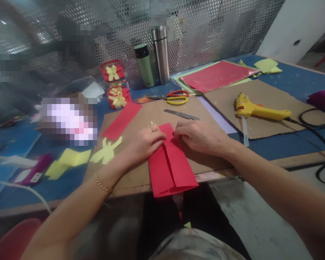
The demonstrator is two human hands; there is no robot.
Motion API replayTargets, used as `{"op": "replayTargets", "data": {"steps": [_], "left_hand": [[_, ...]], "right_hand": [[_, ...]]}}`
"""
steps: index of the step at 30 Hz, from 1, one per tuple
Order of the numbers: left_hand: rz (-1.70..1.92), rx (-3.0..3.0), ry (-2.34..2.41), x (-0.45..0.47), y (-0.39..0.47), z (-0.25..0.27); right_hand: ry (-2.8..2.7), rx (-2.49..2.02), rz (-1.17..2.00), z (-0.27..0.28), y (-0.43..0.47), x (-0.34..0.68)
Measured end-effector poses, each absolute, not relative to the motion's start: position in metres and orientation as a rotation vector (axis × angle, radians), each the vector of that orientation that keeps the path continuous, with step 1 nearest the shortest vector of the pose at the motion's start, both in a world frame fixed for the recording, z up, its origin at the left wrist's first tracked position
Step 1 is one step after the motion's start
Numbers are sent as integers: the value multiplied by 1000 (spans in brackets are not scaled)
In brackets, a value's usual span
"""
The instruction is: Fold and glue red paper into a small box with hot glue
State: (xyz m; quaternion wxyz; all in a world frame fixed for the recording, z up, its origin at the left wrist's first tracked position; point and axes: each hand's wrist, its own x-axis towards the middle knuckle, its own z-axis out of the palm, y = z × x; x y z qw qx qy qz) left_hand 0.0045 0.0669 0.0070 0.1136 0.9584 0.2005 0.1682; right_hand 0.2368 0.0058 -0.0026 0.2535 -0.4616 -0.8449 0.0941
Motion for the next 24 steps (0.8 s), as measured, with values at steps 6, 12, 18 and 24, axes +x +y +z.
{"op": "replayTargets", "data": {"steps": [6, 12, 18, 24], "left_hand": [[518, 2757, 625, 7, 73, 2], [460, 2721, 684, 11, 78, 3], [368, 2594, 752, 17, 81, 9], [290, 2483, 862, 26, 77, 17]], "right_hand": [[-2298, -1284, 280, -2, 6, 239], [-2288, -1238, 299, -2, 5, 239], [-2318, -1336, 344, 4, 3, 236], [-2309, -1365, 386, 3, 3, 237]]}}
